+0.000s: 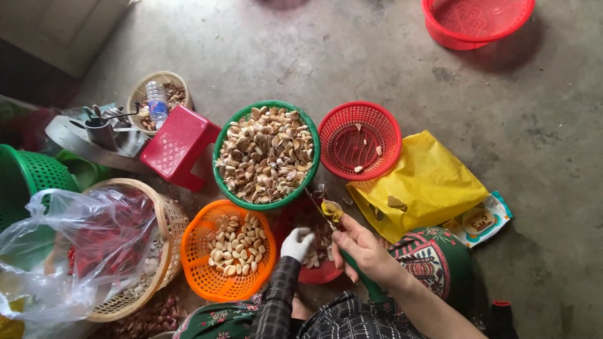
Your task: Trimming small pieces of wood or organic material using a knife while sitting on the floor.
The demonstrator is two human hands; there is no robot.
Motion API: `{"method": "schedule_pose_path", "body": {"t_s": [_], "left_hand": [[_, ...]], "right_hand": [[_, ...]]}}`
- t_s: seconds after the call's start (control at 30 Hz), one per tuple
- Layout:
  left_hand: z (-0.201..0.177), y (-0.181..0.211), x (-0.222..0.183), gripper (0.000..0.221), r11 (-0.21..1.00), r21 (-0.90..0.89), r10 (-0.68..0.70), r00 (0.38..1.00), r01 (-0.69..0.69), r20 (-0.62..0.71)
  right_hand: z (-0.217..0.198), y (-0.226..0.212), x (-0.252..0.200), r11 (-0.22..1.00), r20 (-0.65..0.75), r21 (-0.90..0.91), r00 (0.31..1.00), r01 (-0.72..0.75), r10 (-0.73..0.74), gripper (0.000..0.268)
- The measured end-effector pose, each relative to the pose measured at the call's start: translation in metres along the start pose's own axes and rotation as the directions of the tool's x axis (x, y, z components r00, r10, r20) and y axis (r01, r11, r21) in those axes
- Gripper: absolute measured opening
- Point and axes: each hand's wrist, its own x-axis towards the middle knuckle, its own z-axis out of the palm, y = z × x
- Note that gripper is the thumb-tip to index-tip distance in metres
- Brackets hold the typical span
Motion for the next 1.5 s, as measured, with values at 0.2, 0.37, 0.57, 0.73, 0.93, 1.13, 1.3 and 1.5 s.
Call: {"method": "schedule_pose_path", "body": {"t_s": [0.2,0.37,0.57,0.73,0.93,1.13,1.3,1.5], "left_hand": [[-0.065,0.033,-0.067,0.048,0.248,-0.963,0.417,0.885,0.108,0.206],[-0.087,0.044,-0.105,0.060,0.115,-0.991,0.498,0.859,0.069,0.118],[-0.102,0.047,-0.114,0.047,0.083,-0.991,0.564,0.825,-0.104,-0.039],[-0.186,0.069,-0.143,0.038,0.789,-0.477,0.410,0.910,-0.388,-0.063],[-0.246,0.022,0.007,0.036,0.631,0.527,0.693,0.719,-0.569,-0.054],[-0.257,0.088,0.144,0.036,0.651,0.521,0.759,0.493,-0.553,-0.425],[-0.231,0.107,0.222,0.052,0.577,0.702,0.815,0.353,-0.417,-0.460],[-0.224,0.106,0.207,0.032,0.599,0.777,0.773,0.393,-0.195,-0.498]], "right_hand": [[0.001,0.007,0.006,1.000,0.029,-0.020,0.999,-0.013,0.014,0.056],[0.001,0.023,0.016,0.994,0.060,-0.076,0.995,-0.074,0.079,0.057],[0.011,0.017,0.021,0.986,0.008,-0.154,0.998,-0.059,0.061,0.061],[0.004,0.025,0.026,0.986,-0.035,-0.162,0.998,-0.049,0.044,0.062],[0.006,0.030,0.033,0.986,-0.039,-0.135,0.995,-0.096,0.092,0.060],[0.011,0.034,0.050,0.989,-0.048,-0.112,0.994,-0.099,0.094,0.061],[0.001,0.041,0.066,0.986,-0.068,-0.082,0.988,-0.144,0.139,0.062],[-0.020,0.047,0.075,0.986,-0.105,-0.046,0.982,-0.161,0.155,0.055]]}}
